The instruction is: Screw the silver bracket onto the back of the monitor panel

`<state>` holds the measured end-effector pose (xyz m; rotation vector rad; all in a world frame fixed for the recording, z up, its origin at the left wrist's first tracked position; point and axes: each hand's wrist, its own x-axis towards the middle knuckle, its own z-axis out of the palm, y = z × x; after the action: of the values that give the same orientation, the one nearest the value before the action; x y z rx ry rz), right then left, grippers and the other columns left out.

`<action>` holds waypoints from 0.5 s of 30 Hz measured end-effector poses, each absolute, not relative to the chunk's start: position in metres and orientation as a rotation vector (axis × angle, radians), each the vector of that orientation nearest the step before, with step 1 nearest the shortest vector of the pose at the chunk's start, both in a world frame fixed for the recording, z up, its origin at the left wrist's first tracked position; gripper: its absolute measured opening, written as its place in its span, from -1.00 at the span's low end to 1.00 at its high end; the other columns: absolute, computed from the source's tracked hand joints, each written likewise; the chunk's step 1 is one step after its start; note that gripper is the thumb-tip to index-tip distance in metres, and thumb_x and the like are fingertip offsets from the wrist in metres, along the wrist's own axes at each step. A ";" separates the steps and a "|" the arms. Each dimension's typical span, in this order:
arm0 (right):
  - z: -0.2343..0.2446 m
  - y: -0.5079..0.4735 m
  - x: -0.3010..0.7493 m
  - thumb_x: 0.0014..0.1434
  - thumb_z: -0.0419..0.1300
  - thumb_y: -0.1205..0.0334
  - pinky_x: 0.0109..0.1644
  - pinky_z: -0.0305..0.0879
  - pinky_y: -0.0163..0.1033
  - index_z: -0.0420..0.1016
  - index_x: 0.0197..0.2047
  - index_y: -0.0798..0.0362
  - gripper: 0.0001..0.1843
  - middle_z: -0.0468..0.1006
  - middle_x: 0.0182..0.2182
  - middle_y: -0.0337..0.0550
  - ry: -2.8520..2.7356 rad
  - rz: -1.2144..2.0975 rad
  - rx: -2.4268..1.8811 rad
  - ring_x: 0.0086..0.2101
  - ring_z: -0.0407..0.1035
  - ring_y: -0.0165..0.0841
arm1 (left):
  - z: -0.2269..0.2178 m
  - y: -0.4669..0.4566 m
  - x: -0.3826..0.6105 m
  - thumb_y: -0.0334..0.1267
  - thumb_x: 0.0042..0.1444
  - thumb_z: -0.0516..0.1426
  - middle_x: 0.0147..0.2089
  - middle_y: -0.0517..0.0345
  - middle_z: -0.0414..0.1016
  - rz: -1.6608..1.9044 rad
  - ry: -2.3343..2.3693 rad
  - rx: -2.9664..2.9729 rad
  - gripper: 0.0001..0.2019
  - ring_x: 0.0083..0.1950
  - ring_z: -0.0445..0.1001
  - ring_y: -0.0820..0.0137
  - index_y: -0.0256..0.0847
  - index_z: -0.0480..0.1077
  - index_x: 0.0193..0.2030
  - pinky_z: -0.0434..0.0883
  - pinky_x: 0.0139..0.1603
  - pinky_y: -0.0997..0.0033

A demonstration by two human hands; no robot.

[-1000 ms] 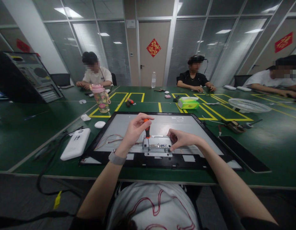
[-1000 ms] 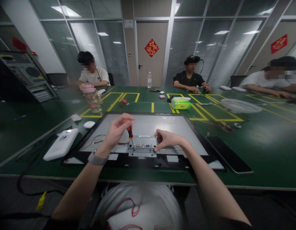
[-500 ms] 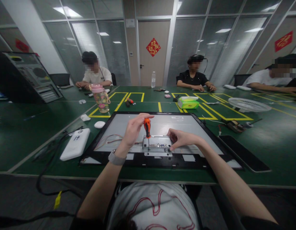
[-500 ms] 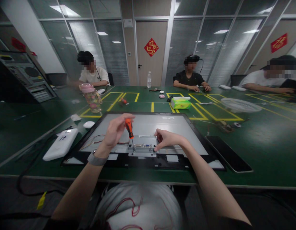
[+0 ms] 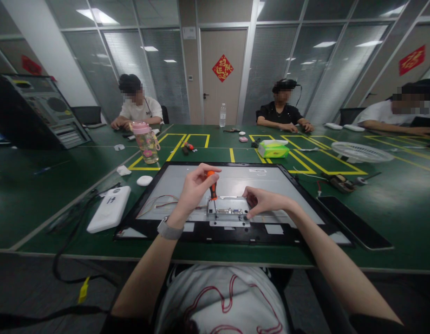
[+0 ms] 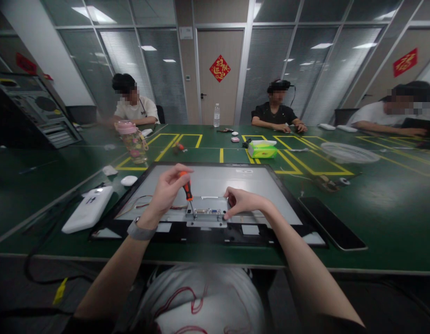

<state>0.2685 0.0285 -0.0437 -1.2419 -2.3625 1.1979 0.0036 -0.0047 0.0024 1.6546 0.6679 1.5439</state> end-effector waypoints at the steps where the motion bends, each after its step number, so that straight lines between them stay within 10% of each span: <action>1: -0.043 0.028 0.268 -0.24 0.49 -0.14 -0.38 0.13 -0.28 0.23 -0.17 0.05 -0.27 0.33 -0.46 -0.35 -2.364 1.195 -1.249 -0.43 0.24 -0.39 | 0.002 -0.004 0.003 -0.14 0.11 0.25 -0.33 0.18 0.47 1.519 0.653 1.643 -0.80 -0.34 0.39 0.46 -0.19 0.55 -0.20 0.34 -0.28 0.47; 15: -0.040 0.026 0.267 -0.25 0.49 -0.13 -0.37 0.13 -0.28 0.24 -0.17 0.05 -0.27 0.33 -0.44 -0.34 -2.361 1.198 -1.256 -0.42 0.24 -0.39 | 0.000 -0.002 0.002 -0.07 0.22 0.14 -0.31 0.08 0.53 1.536 0.645 1.606 -0.72 -0.23 0.47 0.36 -0.20 0.57 -0.16 0.39 -0.14 0.37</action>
<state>0.2675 0.0263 -0.0399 -1.2563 -2.3612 1.1978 0.0019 -0.0023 -0.0005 1.6063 0.6453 1.5364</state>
